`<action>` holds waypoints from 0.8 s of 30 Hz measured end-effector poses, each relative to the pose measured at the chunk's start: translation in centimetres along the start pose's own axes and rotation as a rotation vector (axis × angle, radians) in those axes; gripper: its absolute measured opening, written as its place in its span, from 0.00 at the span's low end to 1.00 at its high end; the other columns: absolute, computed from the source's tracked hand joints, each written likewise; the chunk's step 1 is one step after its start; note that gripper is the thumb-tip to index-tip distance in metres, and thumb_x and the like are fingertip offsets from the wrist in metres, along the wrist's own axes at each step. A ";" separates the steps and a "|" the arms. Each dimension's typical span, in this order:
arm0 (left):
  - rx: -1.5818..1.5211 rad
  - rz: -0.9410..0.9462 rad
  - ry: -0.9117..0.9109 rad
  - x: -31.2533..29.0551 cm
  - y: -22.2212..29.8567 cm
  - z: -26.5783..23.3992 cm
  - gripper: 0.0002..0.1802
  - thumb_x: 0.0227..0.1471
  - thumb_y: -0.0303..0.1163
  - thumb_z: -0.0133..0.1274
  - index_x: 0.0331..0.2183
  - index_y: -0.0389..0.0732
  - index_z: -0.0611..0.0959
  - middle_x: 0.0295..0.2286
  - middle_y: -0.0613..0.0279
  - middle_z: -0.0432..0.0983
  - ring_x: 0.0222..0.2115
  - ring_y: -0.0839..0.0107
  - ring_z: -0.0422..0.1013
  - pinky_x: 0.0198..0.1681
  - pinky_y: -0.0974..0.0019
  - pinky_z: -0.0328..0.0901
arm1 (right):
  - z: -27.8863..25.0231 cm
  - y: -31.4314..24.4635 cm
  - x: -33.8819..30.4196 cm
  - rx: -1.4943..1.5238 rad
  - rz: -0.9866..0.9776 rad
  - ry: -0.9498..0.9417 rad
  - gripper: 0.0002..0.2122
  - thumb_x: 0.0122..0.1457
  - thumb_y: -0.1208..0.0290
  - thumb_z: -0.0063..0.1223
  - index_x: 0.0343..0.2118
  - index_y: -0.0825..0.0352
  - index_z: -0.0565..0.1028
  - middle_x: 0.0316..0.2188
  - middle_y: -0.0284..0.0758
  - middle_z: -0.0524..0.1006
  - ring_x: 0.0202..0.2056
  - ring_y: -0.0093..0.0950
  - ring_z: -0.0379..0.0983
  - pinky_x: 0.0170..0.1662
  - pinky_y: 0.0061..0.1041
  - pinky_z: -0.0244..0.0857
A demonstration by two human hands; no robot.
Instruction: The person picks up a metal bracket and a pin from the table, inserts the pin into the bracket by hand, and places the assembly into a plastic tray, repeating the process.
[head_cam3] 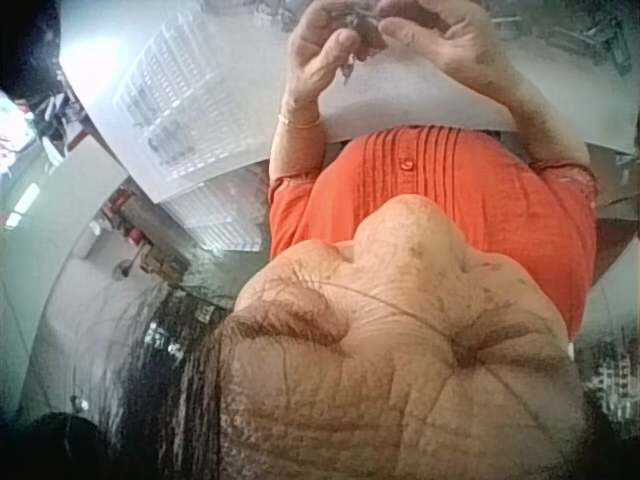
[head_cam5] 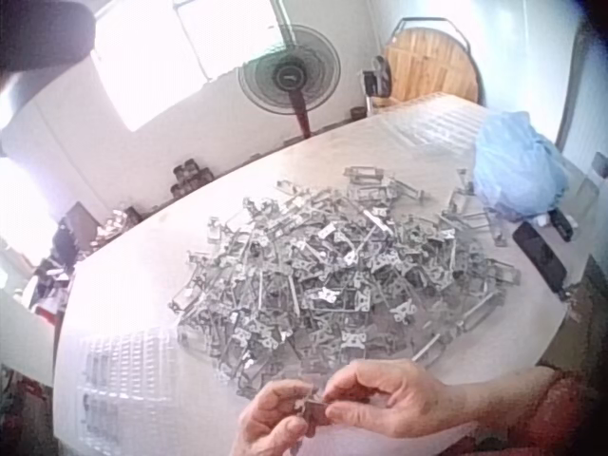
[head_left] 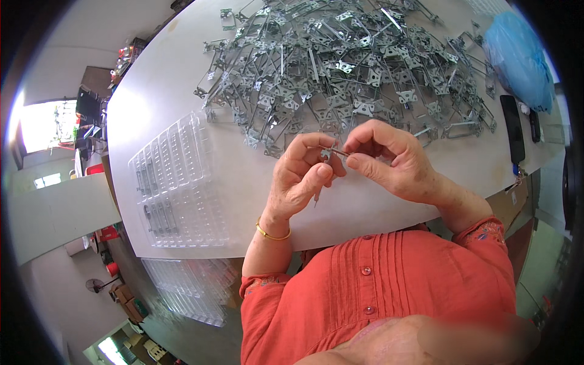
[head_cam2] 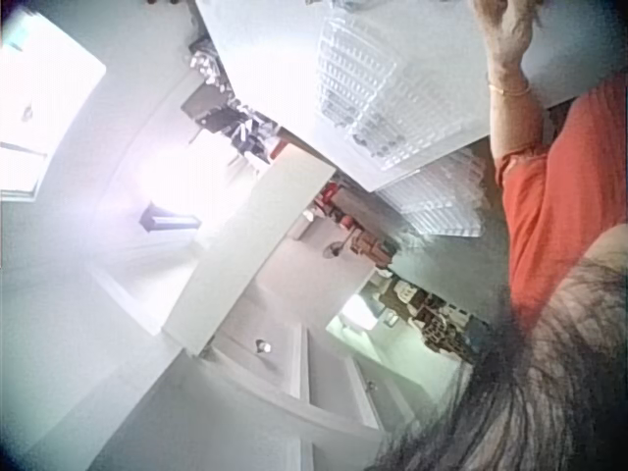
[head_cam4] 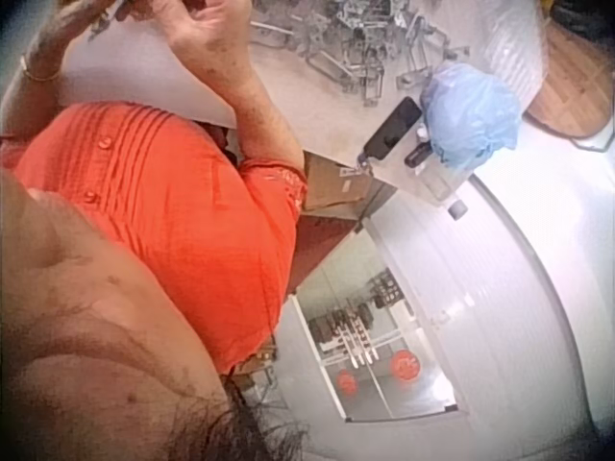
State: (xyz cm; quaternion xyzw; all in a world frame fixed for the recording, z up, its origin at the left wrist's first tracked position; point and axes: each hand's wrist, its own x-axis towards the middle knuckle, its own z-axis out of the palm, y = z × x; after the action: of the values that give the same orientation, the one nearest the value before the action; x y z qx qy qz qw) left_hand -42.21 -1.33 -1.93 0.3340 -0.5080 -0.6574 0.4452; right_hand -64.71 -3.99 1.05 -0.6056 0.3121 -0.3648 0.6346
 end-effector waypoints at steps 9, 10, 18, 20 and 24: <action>0.303 0.091 0.062 0.3 0.3 0.0 0.20 0.54 0.34 0.62 0.45 0.34 0.77 0.25 0.67 0.74 0.24 0.82 0.66 0.26 0.76 0.59 | -0.2 -0.1 0.0 0.022 0.024 -0.032 0.12 0.62 0.76 0.56 0.47 0.66 0.70 0.29 0.28 0.75 0.33 0.14 0.72 0.35 0.17 0.66; 0.301 0.092 0.059 0.3 0.2 0.2 0.20 0.54 0.34 0.62 0.45 0.34 0.77 0.25 0.67 0.74 0.24 0.82 0.66 0.26 0.76 0.59 | -0.3 -0.1 0.0 0.028 0.043 -0.053 0.12 0.62 0.76 0.56 0.47 0.66 0.70 0.30 0.28 0.75 0.34 0.14 0.72 0.36 0.17 0.66; 0.421 0.141 0.119 0.7 0.0 1.6 0.18 0.49 0.26 0.61 0.42 0.33 0.77 0.23 0.68 0.74 0.21 0.83 0.64 0.25 0.76 0.59 | 0.0 1.0 0.2 0.123 0.092 -0.046 0.08 0.63 0.73 0.56 0.43 0.67 0.74 0.31 0.30 0.74 0.34 0.19 0.71 0.37 0.20 0.65; 0.423 0.168 0.145 0.3 0.1 1.9 0.17 0.49 0.25 0.61 0.42 0.33 0.77 0.23 0.68 0.74 0.21 0.83 0.64 0.25 0.76 0.59 | 0.1 0.8 0.1 0.141 0.071 -0.022 0.07 0.62 0.72 0.57 0.41 0.66 0.76 0.32 0.31 0.74 0.34 0.20 0.71 0.38 0.22 0.65; 0.558 0.143 0.126 0.1 0.1 1.6 0.17 0.47 0.24 0.62 0.40 0.33 0.77 0.22 0.66 0.74 0.20 0.82 0.65 0.23 0.76 0.60 | -0.1 0.3 0.2 -0.120 -0.048 -0.011 0.05 0.59 0.68 0.60 0.35 0.63 0.79 0.31 0.31 0.70 0.32 0.21 0.67 0.35 0.22 0.63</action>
State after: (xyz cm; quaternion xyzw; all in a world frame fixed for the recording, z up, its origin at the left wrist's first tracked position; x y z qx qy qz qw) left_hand -43.69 -0.87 -1.44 0.4470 -0.6629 -0.4372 0.4119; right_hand -64.72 -4.21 0.75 -0.6520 0.3151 -0.3572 0.5899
